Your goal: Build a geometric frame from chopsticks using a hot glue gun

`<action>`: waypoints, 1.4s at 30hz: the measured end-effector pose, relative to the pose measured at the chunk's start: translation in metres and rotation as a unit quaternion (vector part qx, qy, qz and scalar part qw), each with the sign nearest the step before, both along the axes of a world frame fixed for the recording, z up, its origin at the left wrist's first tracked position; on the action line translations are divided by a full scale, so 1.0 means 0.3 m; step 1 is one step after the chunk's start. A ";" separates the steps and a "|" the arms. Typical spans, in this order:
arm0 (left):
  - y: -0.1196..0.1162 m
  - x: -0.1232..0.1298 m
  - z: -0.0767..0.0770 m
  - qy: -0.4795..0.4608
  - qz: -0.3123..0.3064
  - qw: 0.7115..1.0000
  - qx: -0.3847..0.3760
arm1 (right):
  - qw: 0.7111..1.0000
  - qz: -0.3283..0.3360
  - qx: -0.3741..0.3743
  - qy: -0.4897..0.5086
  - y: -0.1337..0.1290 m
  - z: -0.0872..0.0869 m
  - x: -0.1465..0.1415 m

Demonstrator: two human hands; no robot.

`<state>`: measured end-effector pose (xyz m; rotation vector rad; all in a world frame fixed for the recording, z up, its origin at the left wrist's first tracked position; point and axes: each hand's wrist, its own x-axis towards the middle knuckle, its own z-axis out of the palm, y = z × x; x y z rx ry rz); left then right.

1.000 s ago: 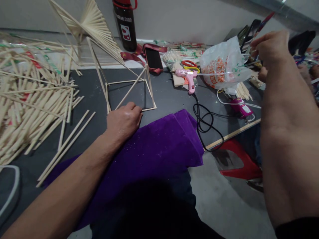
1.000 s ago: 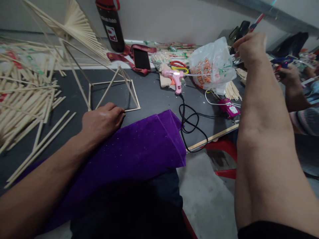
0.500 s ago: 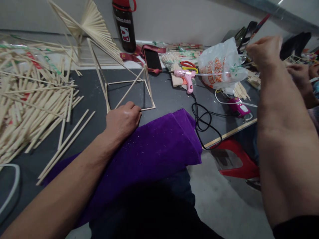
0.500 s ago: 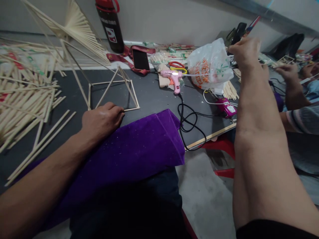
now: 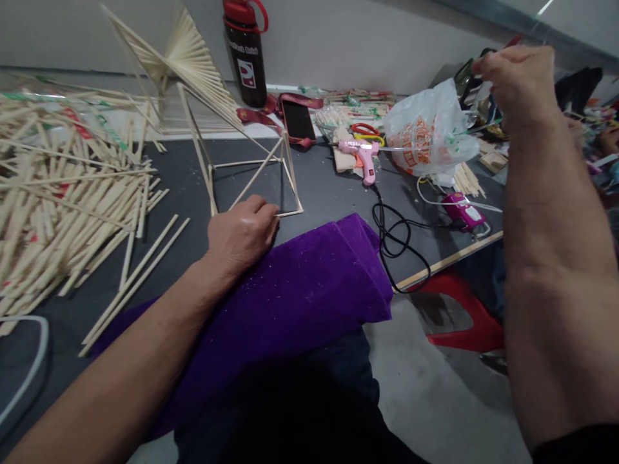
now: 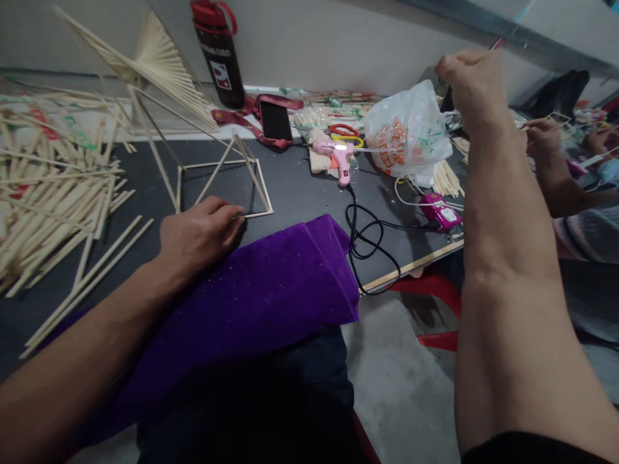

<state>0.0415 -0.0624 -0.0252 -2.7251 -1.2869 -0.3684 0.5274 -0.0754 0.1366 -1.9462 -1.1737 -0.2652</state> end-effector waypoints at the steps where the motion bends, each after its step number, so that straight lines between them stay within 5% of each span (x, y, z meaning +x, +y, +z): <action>1: -0.002 -0.003 -0.001 -0.033 -0.021 0.999 0.019 | 0.998 0.023 0.038 0.037 -0.002 -0.005 -0.055; 3: -0.008 -0.009 0.001 -0.107 -0.071 0.991 0.043 | 0.975 0.144 0.105 0.131 -0.017 -0.030 -0.183; 5: -0.020 -0.012 0.008 -0.185 -0.122 0.975 0.033 | 0.911 0.329 0.128 0.212 -0.050 -0.074 -0.323; 7: -0.037 -0.010 0.023 -0.260 -0.157 0.953 -0.018 | 0.859 0.419 0.124 0.265 -0.090 -0.127 -0.467; 12: -0.071 0.024 0.081 -0.441 -0.133 0.868 -0.185 | 0.804 0.443 0.043 0.395 -0.127 -0.214 -0.830; 19: -0.025 -0.008 0.120 -0.676 0.060 0.662 -0.318 | 0.651 0.556 0.058 0.514 0.016 -0.250 -1.232; 22: 0.004 -0.082 0.116 -0.710 0.088 0.612 -0.339 | 0.652 0.559 0.044 0.510 0.090 -0.326 -1.258; 27: 0.036 -0.134 0.090 -0.719 0.084 0.590 -0.358 | 0.624 0.558 0.031 0.546 0.132 -0.448 -1.197; 34: -0.016 -0.086 0.091 -0.700 0.031 0.594 -0.395 | 0.632 0.501 0.000 0.592 0.115 -0.483 -1.199; 42: 0.012 -0.110 0.086 -0.683 0.077 0.613 -0.390 | 0.641 0.486 0.024 0.594 0.123 -0.521 -1.215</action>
